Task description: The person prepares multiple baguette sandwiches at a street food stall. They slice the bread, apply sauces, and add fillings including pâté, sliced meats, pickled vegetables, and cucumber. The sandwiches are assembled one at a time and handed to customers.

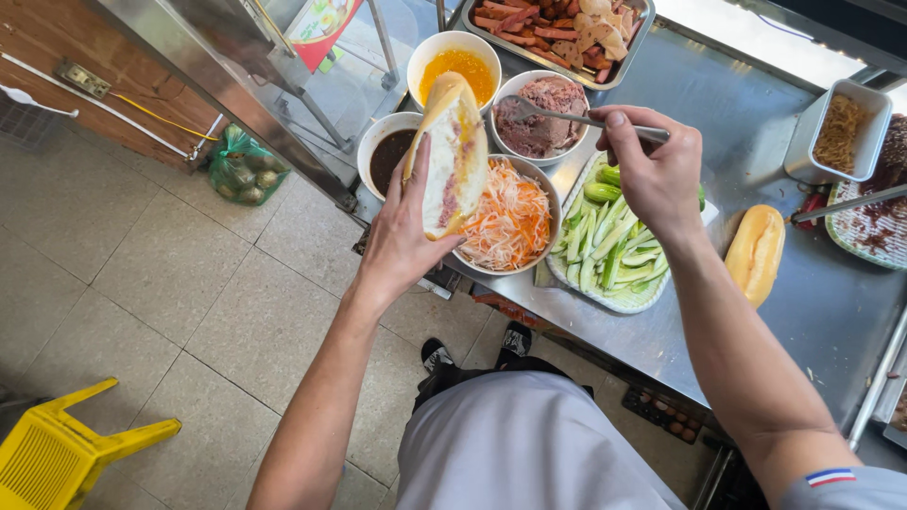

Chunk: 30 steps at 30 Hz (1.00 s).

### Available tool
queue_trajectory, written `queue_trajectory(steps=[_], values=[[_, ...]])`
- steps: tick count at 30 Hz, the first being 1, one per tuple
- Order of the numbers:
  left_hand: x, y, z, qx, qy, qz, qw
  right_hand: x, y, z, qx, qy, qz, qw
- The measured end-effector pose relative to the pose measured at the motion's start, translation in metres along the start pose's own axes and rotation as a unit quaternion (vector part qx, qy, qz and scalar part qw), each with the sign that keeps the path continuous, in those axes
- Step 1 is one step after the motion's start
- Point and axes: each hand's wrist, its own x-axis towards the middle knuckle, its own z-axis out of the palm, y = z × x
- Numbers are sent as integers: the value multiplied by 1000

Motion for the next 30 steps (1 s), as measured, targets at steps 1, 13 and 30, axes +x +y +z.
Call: queue_trajectory(steps=[1,13,30], values=[[0,-1,2,-7,13,9,1000,-2,11,3,-36,4,-6,999],[-3,1,37,-70,50,-11,996,-9,112,85,-225,-58,-222,947],[20,15,57,-26,52,-13,998,-14,97,12,176,-5,93,980]])
